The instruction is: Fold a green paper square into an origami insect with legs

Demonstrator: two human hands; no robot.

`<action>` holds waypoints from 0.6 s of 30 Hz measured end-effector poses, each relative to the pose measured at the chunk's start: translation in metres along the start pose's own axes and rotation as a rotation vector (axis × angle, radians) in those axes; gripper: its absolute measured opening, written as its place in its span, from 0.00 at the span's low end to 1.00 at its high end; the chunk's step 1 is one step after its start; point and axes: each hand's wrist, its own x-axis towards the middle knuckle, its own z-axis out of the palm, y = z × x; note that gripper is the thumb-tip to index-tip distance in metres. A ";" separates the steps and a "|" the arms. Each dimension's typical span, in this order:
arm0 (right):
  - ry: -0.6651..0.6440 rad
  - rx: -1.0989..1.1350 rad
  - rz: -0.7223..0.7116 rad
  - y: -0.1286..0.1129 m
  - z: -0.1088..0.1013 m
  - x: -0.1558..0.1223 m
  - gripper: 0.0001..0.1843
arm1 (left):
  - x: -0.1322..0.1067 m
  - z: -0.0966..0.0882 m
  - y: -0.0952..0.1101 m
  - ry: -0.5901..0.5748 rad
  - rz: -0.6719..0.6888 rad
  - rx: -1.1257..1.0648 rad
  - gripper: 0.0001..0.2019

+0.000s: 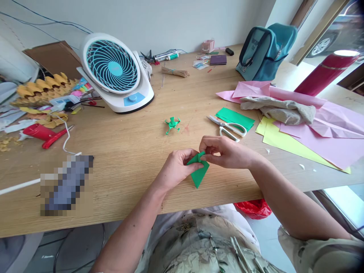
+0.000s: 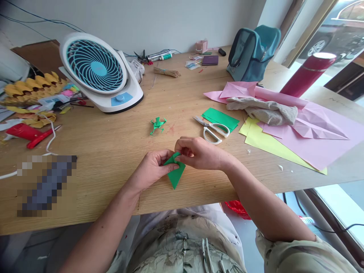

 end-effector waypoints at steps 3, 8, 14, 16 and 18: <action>0.046 0.048 0.067 -0.001 0.003 0.000 0.05 | 0.000 -0.001 -0.004 -0.007 -0.002 0.005 0.09; 0.023 0.160 0.093 -0.002 0.003 0.000 0.07 | 0.001 -0.001 -0.004 -0.030 -0.030 -0.137 0.13; -0.036 0.369 0.071 0.005 0.000 -0.001 0.12 | 0.001 -0.001 0.002 -0.041 -0.065 -0.324 0.14; -0.043 0.413 0.071 0.006 0.000 0.000 0.13 | 0.000 -0.001 0.003 -0.044 -0.075 -0.358 0.14; -0.045 0.437 0.073 0.006 0.000 0.000 0.13 | 0.000 -0.001 0.002 -0.043 -0.092 -0.375 0.14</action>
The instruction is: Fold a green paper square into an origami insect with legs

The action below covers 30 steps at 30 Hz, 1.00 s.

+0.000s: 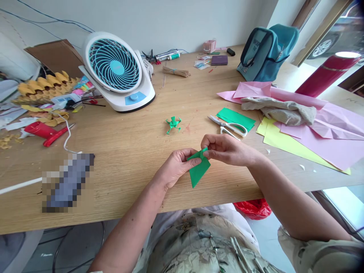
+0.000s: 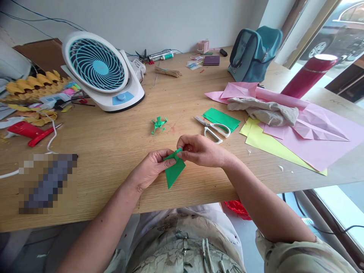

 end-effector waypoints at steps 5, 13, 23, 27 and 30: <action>0.038 -0.019 0.016 -0.001 0.003 0.000 0.13 | 0.000 -0.001 -0.001 0.013 -0.011 -0.029 0.14; 0.078 -0.014 0.071 -0.001 0.005 0.002 0.15 | 0.001 0.000 -0.003 0.037 0.003 0.040 0.17; 0.102 0.047 0.043 0.002 0.008 0.004 0.18 | 0.001 0.000 -0.004 0.080 -0.003 0.030 0.18; 0.139 0.073 0.042 0.001 0.009 0.004 0.18 | 0.001 0.000 -0.003 0.074 0.007 0.030 0.18; 0.109 0.050 0.003 0.000 0.009 0.004 0.17 | 0.002 -0.002 -0.004 0.104 0.056 0.076 0.18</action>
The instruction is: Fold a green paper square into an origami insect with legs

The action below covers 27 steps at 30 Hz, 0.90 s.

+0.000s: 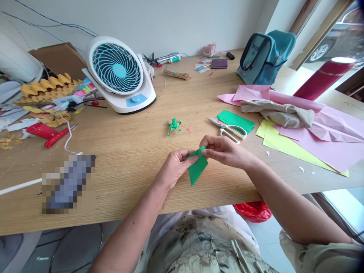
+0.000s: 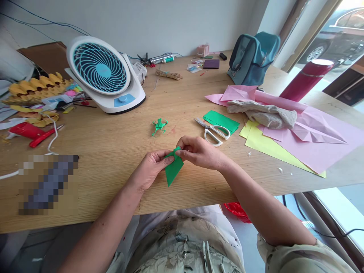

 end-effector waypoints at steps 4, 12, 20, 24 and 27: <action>0.020 -0.163 -0.089 0.000 -0.002 -0.001 0.13 | 0.000 -0.002 -0.001 0.029 0.075 0.110 0.17; 0.033 -0.183 -0.075 0.003 -0.001 -0.002 0.11 | -0.003 -0.001 0.000 -0.034 -0.045 0.073 0.17; 0.067 -0.283 -0.103 0.002 0.002 -0.001 0.06 | -0.002 -0.001 -0.001 -0.011 -0.031 0.053 0.19; 0.081 -0.270 -0.102 0.001 0.003 -0.001 0.05 | -0.001 0.000 -0.002 0.002 -0.027 0.062 0.18; 0.083 -0.257 -0.105 0.002 0.003 -0.001 0.05 | -0.001 0.001 -0.002 0.017 0.004 0.105 0.16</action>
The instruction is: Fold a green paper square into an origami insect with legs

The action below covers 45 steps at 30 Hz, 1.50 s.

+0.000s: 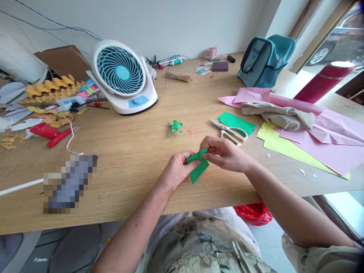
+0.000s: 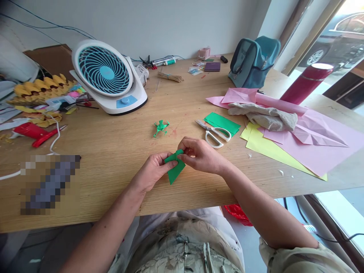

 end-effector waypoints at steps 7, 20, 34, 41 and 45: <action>0.002 0.042 0.022 0.001 0.001 0.001 0.09 | -0.001 0.002 0.000 0.013 0.011 -0.017 0.16; 0.154 0.171 0.081 0.004 0.010 0.002 0.13 | 0.001 -0.001 -0.012 0.174 0.178 0.070 0.14; 0.438 -0.189 -0.076 -0.009 0.031 -0.002 0.05 | -0.006 0.010 -0.002 0.333 0.302 0.312 0.16; 0.532 -0.159 -0.129 -0.010 0.035 -0.002 0.02 | -0.007 0.009 -0.002 0.358 0.333 0.312 0.14; 0.537 -0.151 -0.158 -0.012 0.035 -0.003 0.03 | -0.005 0.008 -0.003 0.342 0.326 0.298 0.14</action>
